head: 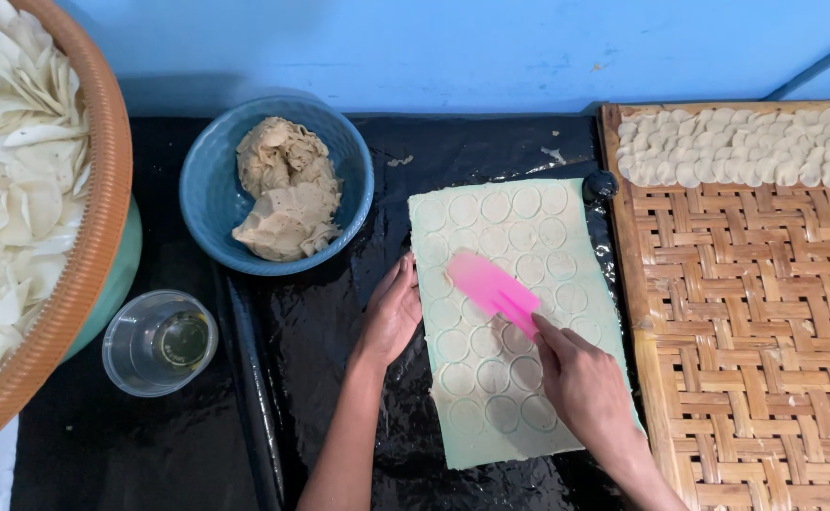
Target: Cutting small circular shapes from a sheet of dough and placing them onto a woven drying tray.
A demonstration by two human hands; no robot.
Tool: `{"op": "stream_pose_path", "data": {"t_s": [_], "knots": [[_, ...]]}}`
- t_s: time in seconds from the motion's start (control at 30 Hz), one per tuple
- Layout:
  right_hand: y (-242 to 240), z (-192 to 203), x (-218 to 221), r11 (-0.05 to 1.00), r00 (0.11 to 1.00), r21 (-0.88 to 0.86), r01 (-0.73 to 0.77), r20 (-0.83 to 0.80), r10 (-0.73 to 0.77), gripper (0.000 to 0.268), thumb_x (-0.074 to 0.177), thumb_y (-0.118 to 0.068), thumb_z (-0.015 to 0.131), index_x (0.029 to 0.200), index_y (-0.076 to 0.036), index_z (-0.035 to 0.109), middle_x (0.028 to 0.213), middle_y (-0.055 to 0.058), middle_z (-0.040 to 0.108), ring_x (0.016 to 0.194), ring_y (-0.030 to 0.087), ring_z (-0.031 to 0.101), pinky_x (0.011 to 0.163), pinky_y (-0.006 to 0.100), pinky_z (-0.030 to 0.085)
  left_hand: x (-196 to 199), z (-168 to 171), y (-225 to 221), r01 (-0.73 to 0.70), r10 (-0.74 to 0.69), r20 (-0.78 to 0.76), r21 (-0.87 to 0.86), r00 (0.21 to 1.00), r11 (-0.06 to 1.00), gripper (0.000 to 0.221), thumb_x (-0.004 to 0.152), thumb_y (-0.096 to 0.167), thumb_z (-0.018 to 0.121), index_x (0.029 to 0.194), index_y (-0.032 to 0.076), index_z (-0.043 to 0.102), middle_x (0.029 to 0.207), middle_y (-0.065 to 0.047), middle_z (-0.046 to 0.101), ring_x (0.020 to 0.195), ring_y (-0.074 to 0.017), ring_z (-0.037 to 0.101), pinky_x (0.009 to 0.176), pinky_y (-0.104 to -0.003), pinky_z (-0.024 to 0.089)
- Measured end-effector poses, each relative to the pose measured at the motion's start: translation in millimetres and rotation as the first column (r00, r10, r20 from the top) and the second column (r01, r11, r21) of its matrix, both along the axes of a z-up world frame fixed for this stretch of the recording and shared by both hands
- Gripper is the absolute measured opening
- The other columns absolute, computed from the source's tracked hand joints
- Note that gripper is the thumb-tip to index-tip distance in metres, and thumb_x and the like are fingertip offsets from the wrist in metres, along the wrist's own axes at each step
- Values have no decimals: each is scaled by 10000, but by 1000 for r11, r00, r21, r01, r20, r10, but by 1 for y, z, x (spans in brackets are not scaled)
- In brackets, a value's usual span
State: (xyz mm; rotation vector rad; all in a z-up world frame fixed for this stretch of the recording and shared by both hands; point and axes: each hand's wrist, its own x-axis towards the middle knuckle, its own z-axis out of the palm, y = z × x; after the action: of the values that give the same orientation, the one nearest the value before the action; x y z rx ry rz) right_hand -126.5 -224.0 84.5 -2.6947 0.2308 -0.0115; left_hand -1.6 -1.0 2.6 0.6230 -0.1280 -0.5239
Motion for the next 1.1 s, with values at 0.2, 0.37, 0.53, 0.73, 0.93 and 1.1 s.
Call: {"op": "stream_pose_path", "data": {"t_s": [0.2, 0.37, 0.53, 0.73, 0.93, 1.1], "knots": [[-4, 1, 3, 998, 999, 46, -33, 25, 32, 323, 955, -208, 602, 1247, -117, 706, 907, 144, 741, 706, 386, 695, 619, 484, 539, -2, 4, 1, -2, 2, 18, 10, 1000, 1000, 550, 1121, 350, 401, 1566, 28, 379, 1540, -101, 491, 1392, -208, 487, 1170, -385, 374], [-10, -4, 4, 995, 998, 86, -50, 30, 48, 314, 943, -195, 613, 1223, -101, 719, 882, 155, 742, 698, 376, 694, 611, 468, 535, -1, 7, 0, 8, -7, 26, -15, 1000, 1000, 558, 1121, 356, 405, 1566, 19, 374, 1535, -102, 494, 1394, -209, 483, 1171, -391, 371], [-12, -10, 11, 972, 998, 235, 6, -64, 9, 327, 954, -213, 618, 1237, -91, 728, 722, 172, 691, 577, 285, 643, 557, 401, 504, 0, -5, 0, -16, 16, 32, 5, 999, 1000, 570, 1112, 380, 396, 1552, 17, 390, 1528, -109, 505, 1386, -213, 491, 1169, -386, 377], [-26, -29, 10, 874, 965, 452, 177, -254, -65, 353, 963, -266, 615, 1248, -104, 745, 560, 58, 616, 502, 105, 532, 497, 300, 449, 1, -9, 0, -10, 10, -33, -16, 999, 1000, 558, 1104, 373, 407, 1534, 17, 405, 1450, -124, 568, 1335, -222, 542, 1136, -400, 404], [-47, -36, -2, 801, 980, 571, 178, -172, -96, 364, 991, -265, 584, 1263, -79, 737, 591, 2, 568, 554, 73, 496, 513, 271, 429, 1, -24, 2, 35, -36, 22, 11, 999, 999, 609, 920, 32, 530, 1517, 43, 408, 1367, -154, 606, 1272, -238, 582, 1104, -396, 430], [-83, -29, -20, 788, 964, 565, 244, -54, -260, 359, 1004, -300, 585, 1218, -56, 738, 632, -22, 584, 581, 64, 522, 529, 255, 436, 1, -12, -1, -53, 53, 7, 151, 999, 987, 600, 851, -19, 573, 1425, 82, 430, 1295, -98, 623, 1242, -230, 585, 1074, -407, 427]]}}
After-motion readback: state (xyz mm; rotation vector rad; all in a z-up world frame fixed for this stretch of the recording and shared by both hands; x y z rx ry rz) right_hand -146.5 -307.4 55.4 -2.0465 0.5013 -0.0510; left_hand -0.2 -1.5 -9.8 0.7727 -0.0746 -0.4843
